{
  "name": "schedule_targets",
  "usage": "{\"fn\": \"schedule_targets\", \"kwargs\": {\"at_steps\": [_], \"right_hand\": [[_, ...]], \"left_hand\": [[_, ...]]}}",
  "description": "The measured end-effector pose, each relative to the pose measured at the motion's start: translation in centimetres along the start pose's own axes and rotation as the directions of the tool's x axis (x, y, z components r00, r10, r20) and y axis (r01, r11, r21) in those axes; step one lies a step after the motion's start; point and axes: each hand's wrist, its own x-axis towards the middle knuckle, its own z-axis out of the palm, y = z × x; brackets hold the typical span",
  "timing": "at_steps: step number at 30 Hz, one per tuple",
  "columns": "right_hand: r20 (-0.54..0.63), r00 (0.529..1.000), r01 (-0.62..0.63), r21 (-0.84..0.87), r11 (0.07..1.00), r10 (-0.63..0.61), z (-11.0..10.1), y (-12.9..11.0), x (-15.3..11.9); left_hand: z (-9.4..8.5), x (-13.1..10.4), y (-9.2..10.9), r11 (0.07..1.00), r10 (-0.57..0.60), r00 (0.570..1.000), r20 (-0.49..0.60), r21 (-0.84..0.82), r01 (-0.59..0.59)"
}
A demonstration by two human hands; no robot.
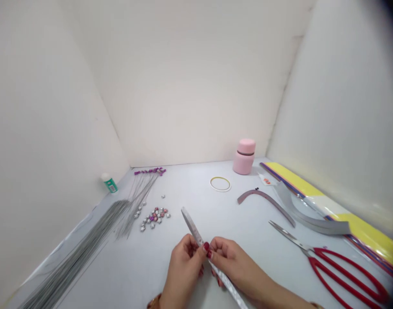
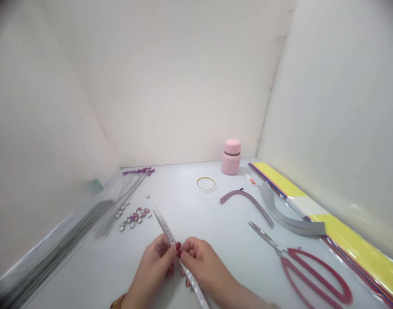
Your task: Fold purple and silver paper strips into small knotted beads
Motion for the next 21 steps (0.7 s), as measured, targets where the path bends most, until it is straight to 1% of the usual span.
{"fn": "schedule_targets", "kwargs": {"at_steps": [3, 7, 9, 11, 13, 16, 19, 21], "right_hand": [[0.011, 1.000, 0.022, -0.015, 1.000, -0.022, 0.1, 0.3, -0.2], [0.087, 0.996, 0.009, 0.028, 1.000, -0.012, -0.2, -0.1, -0.3], [0.086, 0.996, -0.019, 0.083, 0.996, 0.012, -0.3, -0.2, -0.4], [0.064, 0.997, -0.053, 0.139, 0.989, 0.044, -0.4, -0.3, -0.4], [0.043, 0.998, -0.059, 0.167, 0.984, 0.053, -0.6, -0.2, -0.4], [0.003, 1.000, -0.022, 0.179, 0.984, 0.022, -0.7, 0.0, -0.2], [-0.055, 0.998, 0.021, 0.152, 0.988, -0.012, -0.8, 0.2, -0.1], [-0.121, 0.992, 0.048, 0.122, 0.991, -0.034, -1.0, 0.2, 0.1]], "left_hand": [[-0.2, 0.0, 0.5, 0.999, -0.051, 0.999, -0.015, -0.001, 0.051], [-0.4, -0.2, 1.1, 1.000, -0.013, 1.000, 0.029, 0.020, 0.013], [-0.5, -0.3, 1.2, 0.999, 0.002, 1.000, 0.026, 0.040, -0.004], [-0.6, -0.2, 1.1, 0.998, -0.002, 1.000, 0.007, 0.055, 0.002], [-0.5, -0.1, 1.0, 0.998, -0.014, 1.000, -0.010, 0.059, 0.015], [-0.5, 0.1, 0.6, 0.999, -0.021, 0.999, -0.027, 0.046, 0.022], [-0.8, 0.2, 0.6, 1.000, -0.015, 0.998, -0.055, 0.023, 0.017], [-0.9, 0.1, 0.9, 1.000, -0.006, 0.998, -0.058, -0.001, 0.006]]}}
